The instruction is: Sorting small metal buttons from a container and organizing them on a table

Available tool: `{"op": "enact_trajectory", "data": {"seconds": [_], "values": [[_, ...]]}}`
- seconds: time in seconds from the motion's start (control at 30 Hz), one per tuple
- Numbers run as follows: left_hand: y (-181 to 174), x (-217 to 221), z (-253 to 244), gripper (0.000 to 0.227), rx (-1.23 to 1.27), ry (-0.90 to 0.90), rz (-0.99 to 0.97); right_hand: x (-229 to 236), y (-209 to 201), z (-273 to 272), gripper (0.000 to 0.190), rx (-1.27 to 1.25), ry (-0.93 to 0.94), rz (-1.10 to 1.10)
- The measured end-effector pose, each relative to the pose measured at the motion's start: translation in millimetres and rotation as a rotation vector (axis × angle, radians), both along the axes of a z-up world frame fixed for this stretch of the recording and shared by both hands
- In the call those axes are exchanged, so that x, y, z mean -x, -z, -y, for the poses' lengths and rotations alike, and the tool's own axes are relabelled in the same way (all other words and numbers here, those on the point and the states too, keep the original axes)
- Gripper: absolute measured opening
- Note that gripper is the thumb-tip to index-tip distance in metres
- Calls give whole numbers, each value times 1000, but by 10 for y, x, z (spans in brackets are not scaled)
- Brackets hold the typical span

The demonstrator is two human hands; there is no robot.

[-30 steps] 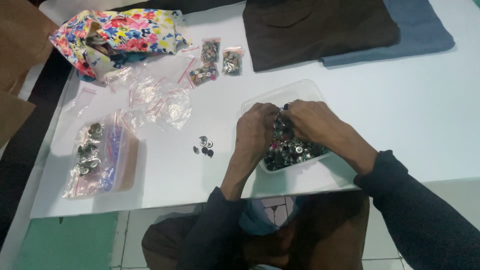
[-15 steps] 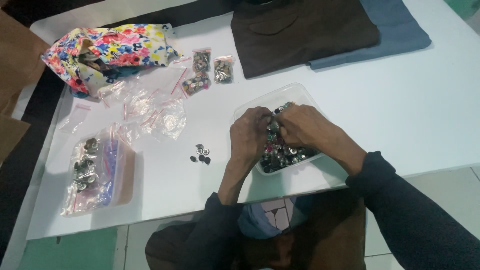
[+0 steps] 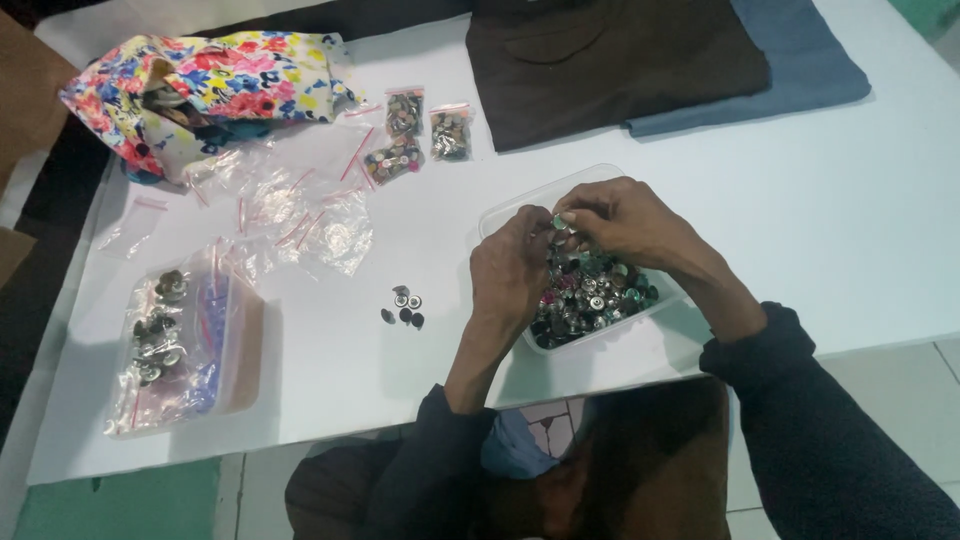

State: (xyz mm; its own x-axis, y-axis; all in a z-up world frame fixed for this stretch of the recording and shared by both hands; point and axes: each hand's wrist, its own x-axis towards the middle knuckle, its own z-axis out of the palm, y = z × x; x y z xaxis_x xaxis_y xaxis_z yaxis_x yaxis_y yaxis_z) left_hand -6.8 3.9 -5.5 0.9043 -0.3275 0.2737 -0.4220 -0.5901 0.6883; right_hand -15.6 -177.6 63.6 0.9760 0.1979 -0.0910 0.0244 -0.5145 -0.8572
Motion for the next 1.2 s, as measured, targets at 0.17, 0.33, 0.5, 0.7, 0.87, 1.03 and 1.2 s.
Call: {"op": "enact_trajectory", "data": {"seconds": [0.17, 0.33, 0.5, 0.7, 0.87, 1.03, 1.2], "values": [[-1, 11, -18, 14, 110, 5, 88, 25, 234, -37, 30, 571, -75, 235], [-40, 72, -10, 14, 141, 61, 202, -25, 356, -37, 35, 677, -212, 276], [26, 21, -81, 15, -79, 76, 422, -3, 345, -108, 24, 968, -260, 300], [74, 15, -58, 10, 125, -5, 291, -38, 271, -96, 21, 789, -131, 195], [135, -25, -59, 9, 42, -14, 249, -33, 319, -119, 27, 871, -112, 175], [66, 17, -83, 10, 37, 2, 186, 37, 124, -237, 34, 808, -148, 144], [17, 38, -79, 5, 65, 12, 162, 4, 178, -239, 37, 994, -198, 203]]}}
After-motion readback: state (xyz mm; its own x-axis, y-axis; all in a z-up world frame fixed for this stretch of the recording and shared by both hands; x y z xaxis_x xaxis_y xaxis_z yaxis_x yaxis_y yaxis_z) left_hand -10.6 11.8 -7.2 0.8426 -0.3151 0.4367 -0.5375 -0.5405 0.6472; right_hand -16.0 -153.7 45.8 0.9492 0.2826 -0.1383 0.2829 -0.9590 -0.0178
